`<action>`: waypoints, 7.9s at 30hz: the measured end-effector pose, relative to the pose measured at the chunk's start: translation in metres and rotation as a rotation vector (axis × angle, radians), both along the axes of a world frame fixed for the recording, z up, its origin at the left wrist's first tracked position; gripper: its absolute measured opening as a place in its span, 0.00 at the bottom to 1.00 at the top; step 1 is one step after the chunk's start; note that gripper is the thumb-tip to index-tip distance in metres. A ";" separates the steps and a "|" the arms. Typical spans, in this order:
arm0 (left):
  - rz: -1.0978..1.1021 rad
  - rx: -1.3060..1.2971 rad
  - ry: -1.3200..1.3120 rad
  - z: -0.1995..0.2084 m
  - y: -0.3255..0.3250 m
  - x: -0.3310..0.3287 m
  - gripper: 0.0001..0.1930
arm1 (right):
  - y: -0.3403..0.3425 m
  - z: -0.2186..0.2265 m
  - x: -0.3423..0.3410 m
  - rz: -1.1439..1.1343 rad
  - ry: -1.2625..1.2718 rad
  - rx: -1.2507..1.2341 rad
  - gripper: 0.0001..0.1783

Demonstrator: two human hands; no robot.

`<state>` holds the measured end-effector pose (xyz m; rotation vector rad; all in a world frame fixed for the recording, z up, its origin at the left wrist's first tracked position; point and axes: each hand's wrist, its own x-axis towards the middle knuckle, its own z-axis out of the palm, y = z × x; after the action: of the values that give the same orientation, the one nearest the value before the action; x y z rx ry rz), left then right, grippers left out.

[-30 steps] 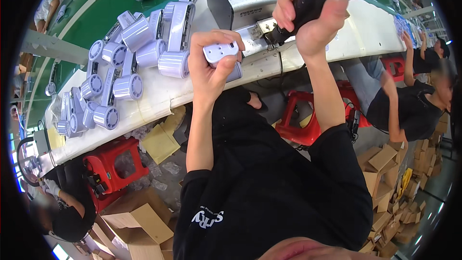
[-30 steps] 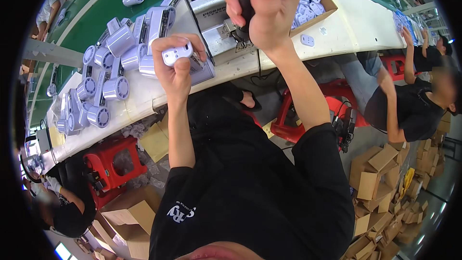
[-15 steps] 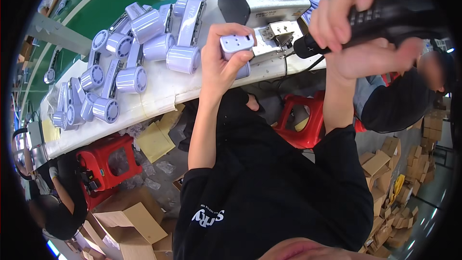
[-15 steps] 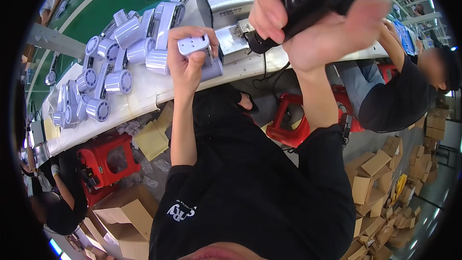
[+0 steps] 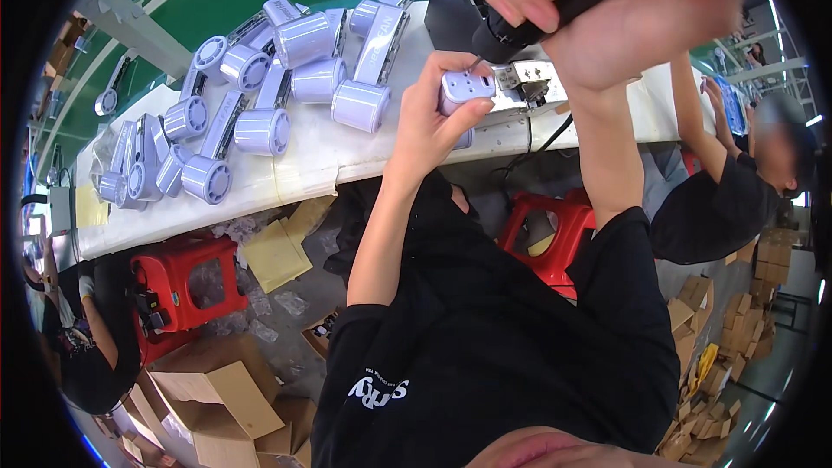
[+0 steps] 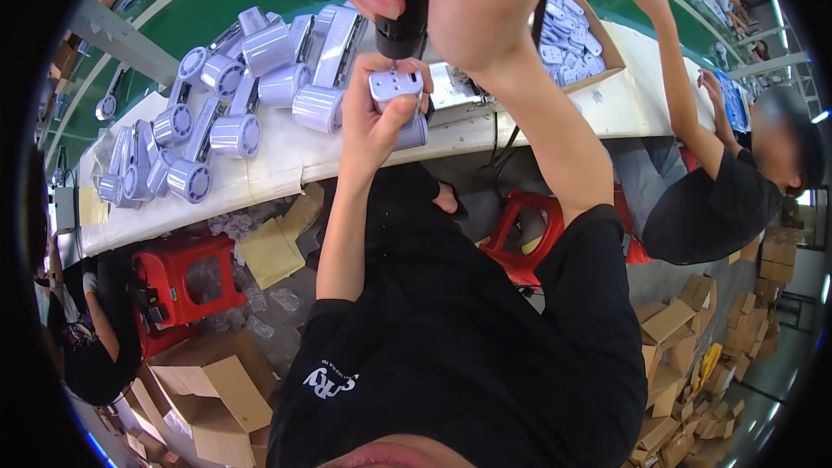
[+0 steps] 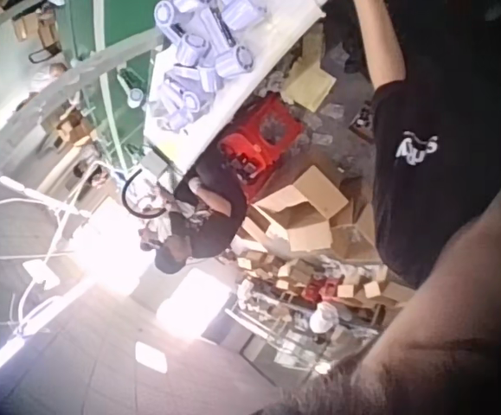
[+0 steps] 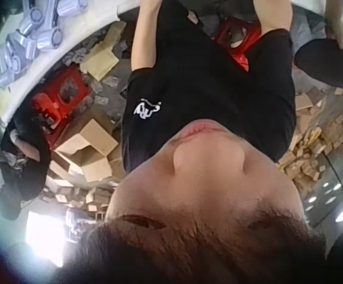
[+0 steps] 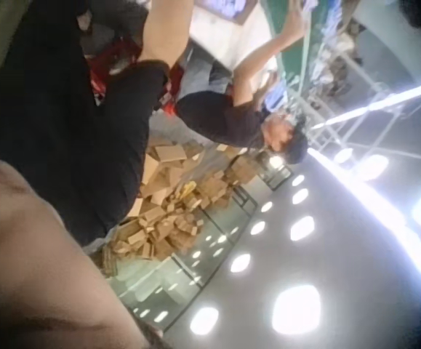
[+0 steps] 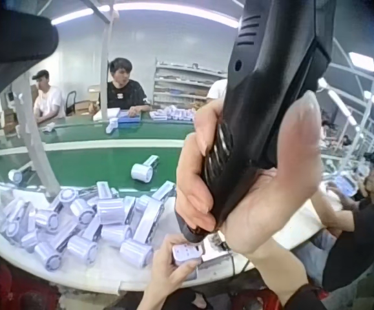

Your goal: Assemble electronic housing components using an electric screwdriver at a production line station.

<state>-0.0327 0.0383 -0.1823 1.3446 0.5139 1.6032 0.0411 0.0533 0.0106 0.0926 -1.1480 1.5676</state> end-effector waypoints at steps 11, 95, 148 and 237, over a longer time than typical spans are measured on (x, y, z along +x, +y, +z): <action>-0.008 0.027 0.011 0.003 0.002 0.003 0.21 | 0.003 -0.005 0.000 0.062 0.119 -0.150 0.41; 0.064 0.148 0.061 0.000 -0.001 0.005 0.17 | -0.003 0.000 0.012 0.019 -0.097 0.170 0.38; 0.313 0.176 0.174 0.011 -0.004 0.003 0.17 | 0.012 -0.020 -0.004 -0.350 -0.128 -0.589 0.39; 0.043 0.260 -0.040 0.015 -0.005 0.009 0.20 | 0.054 -0.090 0.106 0.027 0.350 0.511 0.37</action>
<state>-0.0239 0.0337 -0.1674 1.4972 0.3203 1.7750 0.1467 0.1077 -0.0794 0.6953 -1.2382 1.1871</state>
